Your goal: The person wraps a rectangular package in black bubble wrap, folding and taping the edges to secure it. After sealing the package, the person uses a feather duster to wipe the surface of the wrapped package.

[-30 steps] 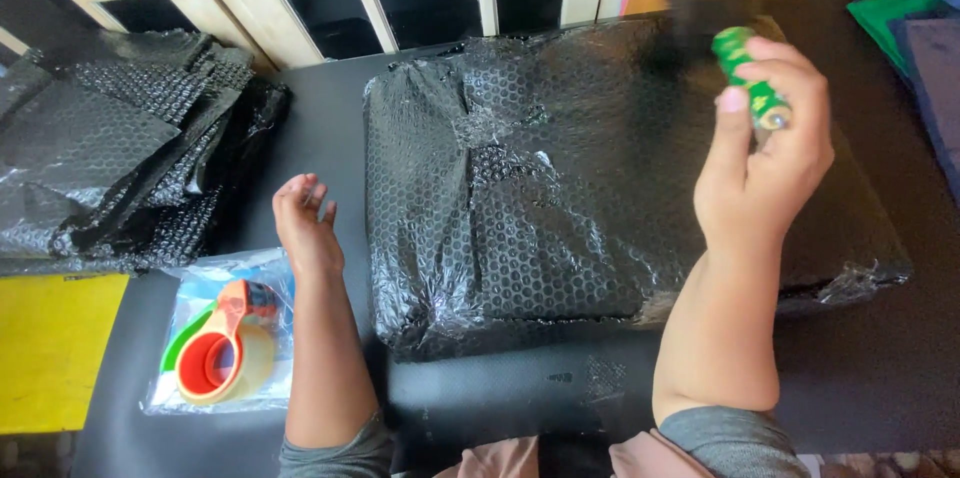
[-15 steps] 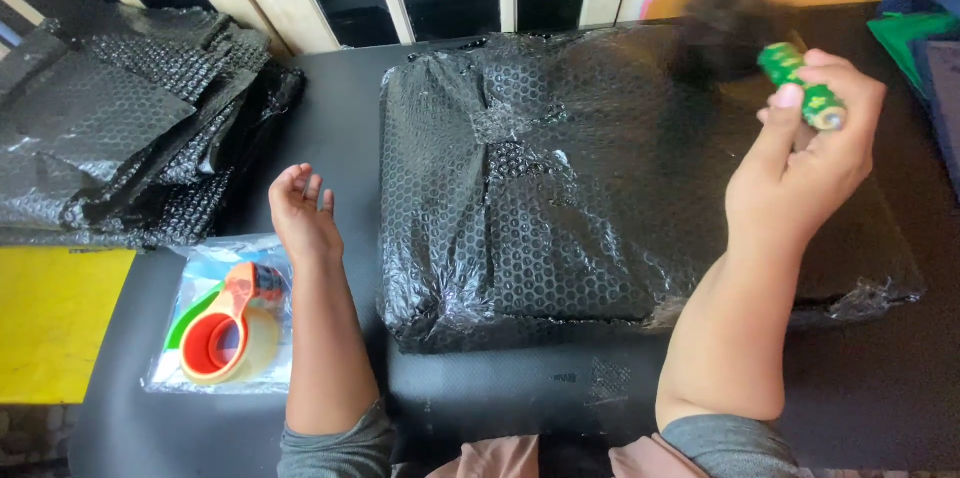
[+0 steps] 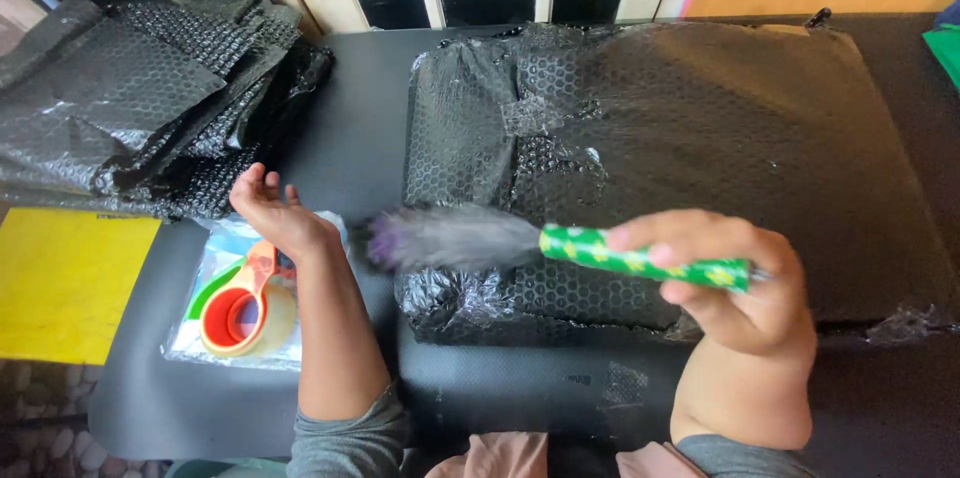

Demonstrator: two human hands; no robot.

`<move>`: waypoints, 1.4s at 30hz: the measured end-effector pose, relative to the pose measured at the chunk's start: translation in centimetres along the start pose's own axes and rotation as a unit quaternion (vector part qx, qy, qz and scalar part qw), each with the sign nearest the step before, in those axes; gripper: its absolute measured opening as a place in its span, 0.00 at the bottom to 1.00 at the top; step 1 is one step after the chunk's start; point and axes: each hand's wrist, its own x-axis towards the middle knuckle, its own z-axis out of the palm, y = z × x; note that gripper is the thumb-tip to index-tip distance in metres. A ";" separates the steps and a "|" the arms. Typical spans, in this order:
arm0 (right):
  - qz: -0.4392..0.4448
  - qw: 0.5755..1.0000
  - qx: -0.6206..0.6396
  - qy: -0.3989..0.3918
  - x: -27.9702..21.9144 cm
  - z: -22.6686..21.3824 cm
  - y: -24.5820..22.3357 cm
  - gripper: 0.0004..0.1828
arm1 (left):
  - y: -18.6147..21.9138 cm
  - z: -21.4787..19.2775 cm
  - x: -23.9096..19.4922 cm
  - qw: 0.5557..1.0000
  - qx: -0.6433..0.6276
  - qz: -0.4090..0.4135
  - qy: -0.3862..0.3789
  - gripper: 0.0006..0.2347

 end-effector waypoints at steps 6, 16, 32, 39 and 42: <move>-0.013 0.984 -0.170 -0.046 3.0 2.7 2.0 0.10 | 0.1 0.2 -0.3 0.999 0.014 0.022 -0.019 0.08; -0.024 0.998 -0.038 -0.049 -0.4 0.8 -2.2 0.10 | 0.1 0.3 -0.6 0.999 0.023 0.012 -0.027 0.08; -0.028 0.994 -0.023 -0.105 0.5 -0.7 -2.2 0.10 | -0.1 0.3 -0.5 0.999 0.006 -0.010 -0.053 0.07; 0.011 0.999 -0.001 0.041 1.1 -0.4 -0.1 0.12 | 1.4 0.9 -2.1 0.998 0.009 -0.021 -0.053 0.09; -0.005 0.984 -0.174 0.041 2.6 -0.2 0.9 0.10 | 1.1 0.9 -2.1 0.997 0.013 -0.030 -0.063 0.07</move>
